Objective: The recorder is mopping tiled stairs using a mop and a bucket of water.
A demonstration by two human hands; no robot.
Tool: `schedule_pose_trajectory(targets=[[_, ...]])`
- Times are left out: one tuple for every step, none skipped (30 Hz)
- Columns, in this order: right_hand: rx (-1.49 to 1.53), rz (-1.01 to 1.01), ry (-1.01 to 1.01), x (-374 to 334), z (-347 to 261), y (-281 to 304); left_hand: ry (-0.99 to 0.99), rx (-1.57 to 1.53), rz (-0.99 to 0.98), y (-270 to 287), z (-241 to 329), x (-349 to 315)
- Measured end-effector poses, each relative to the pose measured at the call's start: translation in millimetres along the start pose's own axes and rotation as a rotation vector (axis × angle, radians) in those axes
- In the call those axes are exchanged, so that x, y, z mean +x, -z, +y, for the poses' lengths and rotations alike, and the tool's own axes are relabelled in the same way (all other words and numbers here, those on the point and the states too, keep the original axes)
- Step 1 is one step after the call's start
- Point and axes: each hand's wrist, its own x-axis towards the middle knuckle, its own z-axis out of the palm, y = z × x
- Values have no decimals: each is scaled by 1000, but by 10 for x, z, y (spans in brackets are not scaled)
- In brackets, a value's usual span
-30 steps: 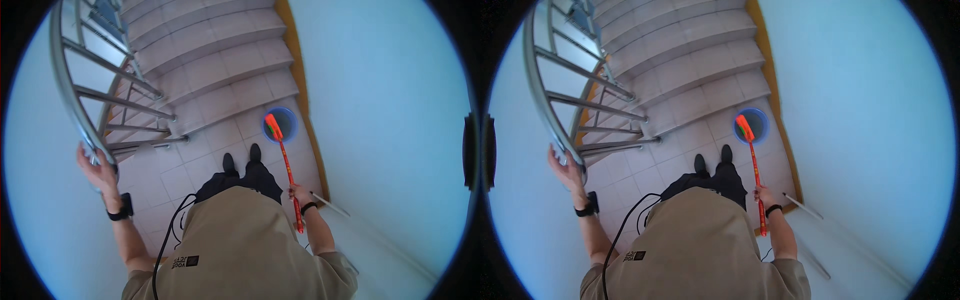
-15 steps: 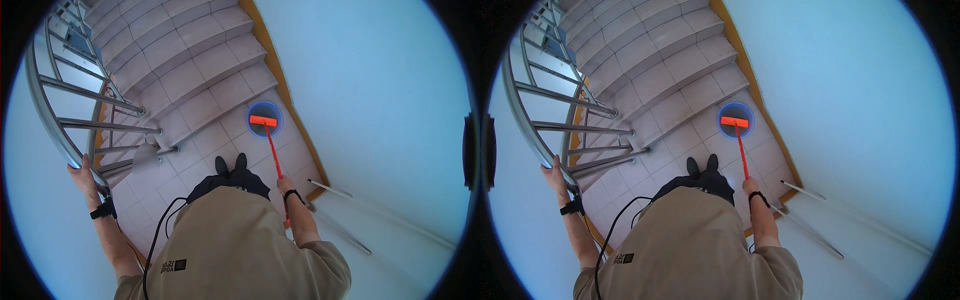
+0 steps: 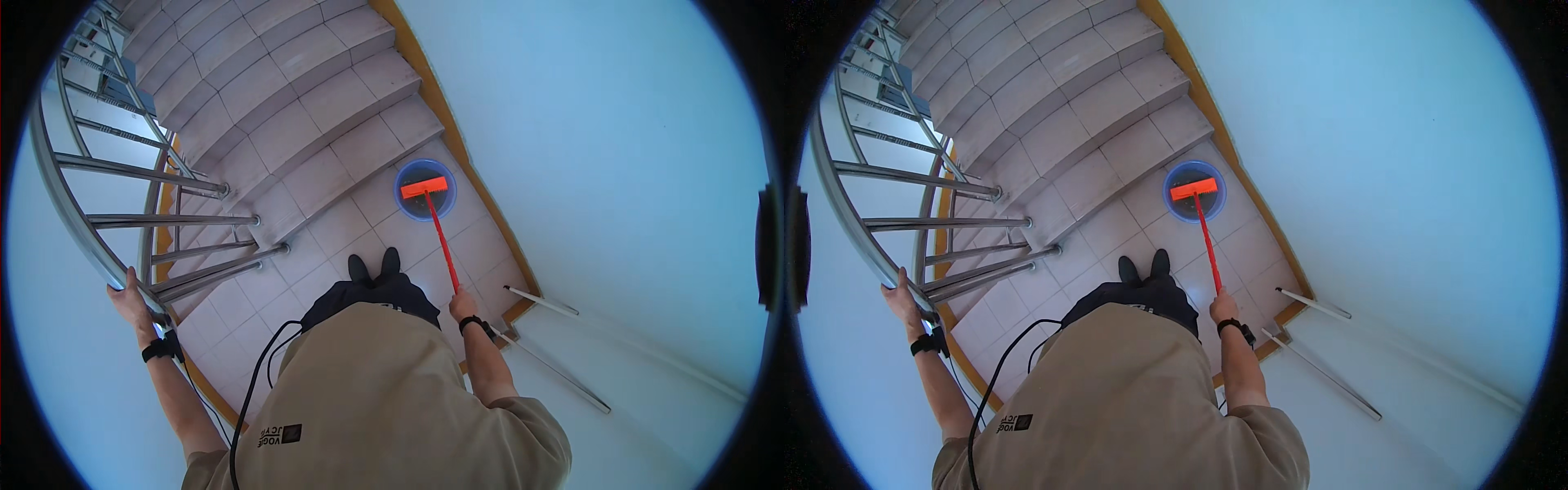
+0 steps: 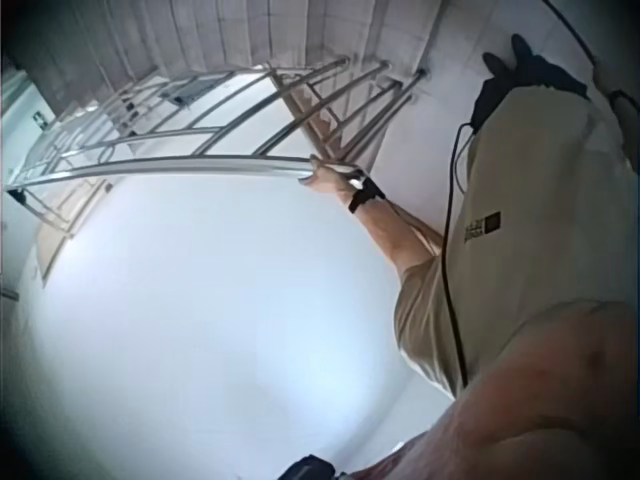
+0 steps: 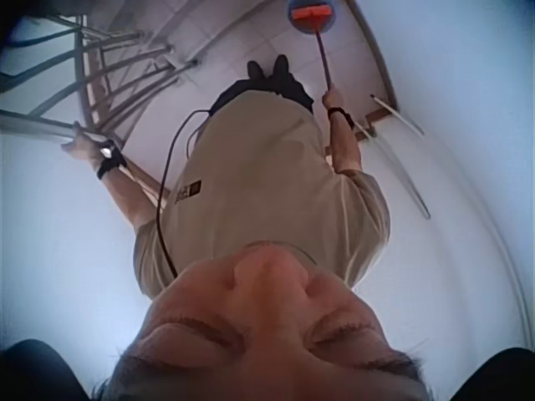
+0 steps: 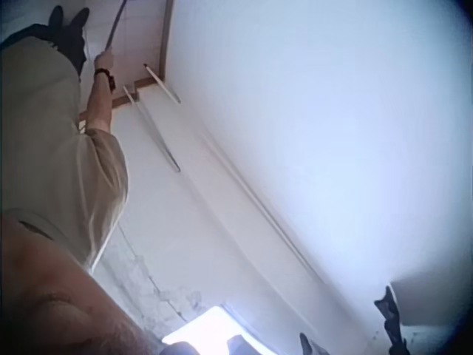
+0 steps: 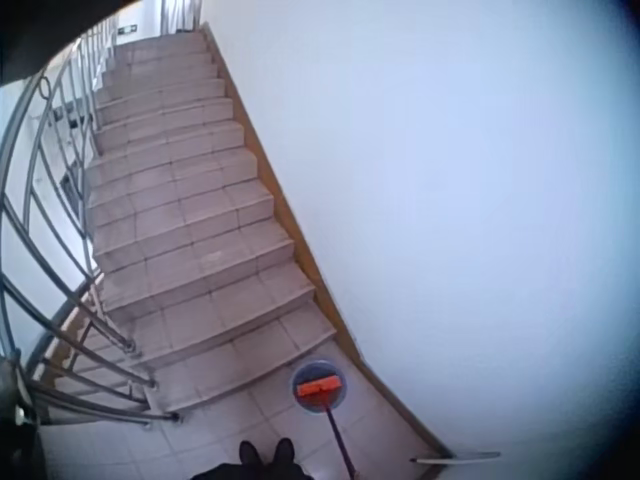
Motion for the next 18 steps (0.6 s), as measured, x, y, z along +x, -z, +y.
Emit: schedule_pose_trajectory(targets=[[113,-96,10,117,136,-5,-4,-2,-3,-24,43,8],[229,-193,19,194,270,-56,-12,-12,0,-53,83,3],[230,-203,22,198,210,39,-14,-13,11,-35,56,-3],[456,-328,-128,249,154,175,-15,-5,14,-13,-34,11],[683,-443,-287,246,111,313,5,6,11,-4,-77,18],[684,-444,-289,221,126,271,25,16,9,-5,-123,22],[334,-232,-103,171,134,184,25,17,8,-13,-164,47],[-23,-18,83,141,186,149,-2,-8,9,-13,-128,32],[-25,-16,81,131,274,34,-35,-34,8,-3,-78,37],[-10,39,140,192,420,-161,-27,-40,0,-41,23,19],[3,85,214,191,394,-192,-25,-39,5,-35,17,13],[3,85,219,216,406,-173,-30,0,19,-32,6,16],[65,22,180,251,434,-136,-35,38,31,-26,-8,20],[127,-39,139,279,421,-65,-36,35,35,-18,-34,33],[190,-100,98,292,391,-17,0,23,2,3,-75,40],[194,-98,99,270,344,-6,35,10,-31,4,-101,57],[156,-70,120,217,348,-25,35,10,-32,-9,-102,57],[119,-42,141,182,355,-32,2,45,11,-31,-98,62]])
